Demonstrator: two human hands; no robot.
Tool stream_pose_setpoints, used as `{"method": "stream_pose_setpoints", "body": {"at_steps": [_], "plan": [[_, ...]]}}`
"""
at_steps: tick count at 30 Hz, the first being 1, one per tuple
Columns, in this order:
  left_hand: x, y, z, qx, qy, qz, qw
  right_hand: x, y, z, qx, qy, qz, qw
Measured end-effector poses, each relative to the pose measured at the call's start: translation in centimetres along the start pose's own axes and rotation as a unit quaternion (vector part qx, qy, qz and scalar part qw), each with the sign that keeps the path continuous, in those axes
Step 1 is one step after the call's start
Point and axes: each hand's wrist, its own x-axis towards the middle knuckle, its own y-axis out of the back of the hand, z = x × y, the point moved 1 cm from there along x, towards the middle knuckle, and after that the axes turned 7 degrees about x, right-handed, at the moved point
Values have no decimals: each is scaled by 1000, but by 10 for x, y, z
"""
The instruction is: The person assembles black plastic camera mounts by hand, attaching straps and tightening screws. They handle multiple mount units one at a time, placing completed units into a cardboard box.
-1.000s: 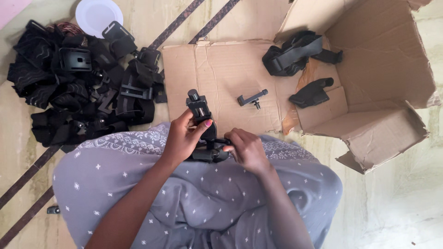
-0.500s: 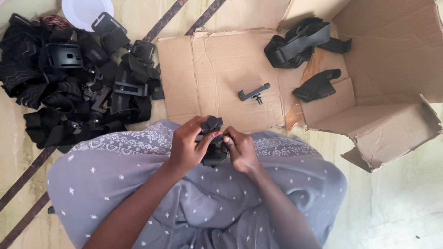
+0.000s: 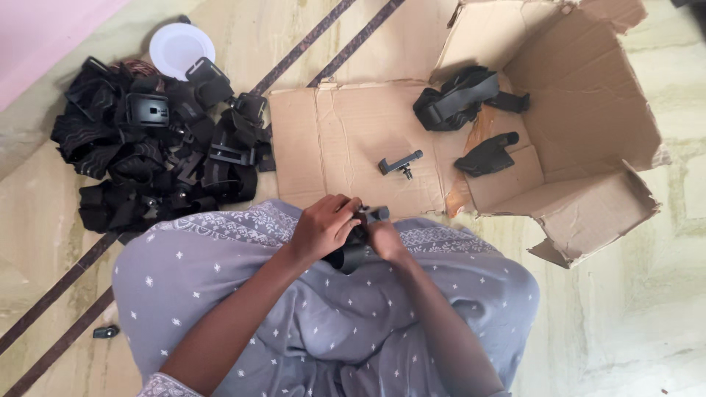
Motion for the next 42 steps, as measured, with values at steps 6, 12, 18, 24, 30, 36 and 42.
{"method": "stream_pose_setpoints", "body": {"at_steps": [6,12,18,24,30,36,42], "plan": [[-3,24,3,-31,64,106,992,-32,-18,-32,257,-154,69,951],[-6,32,26,-128,116,126,977,-53,-38,-73,493,-141,107,852],[-1,44,29,-184,35,11,982,-53,-28,-72,507,-44,125,852],[1,36,5,-179,45,22,983,-57,-9,-97,430,-52,86,897],[11,31,-19,-493,208,-53,843,-60,34,-131,246,-55,38,967],[12,32,-22,-544,163,-109,816,-65,44,-108,297,-1,-29,954],[13,26,-30,-534,172,-28,827,-39,19,-80,316,-39,34,947]]}}
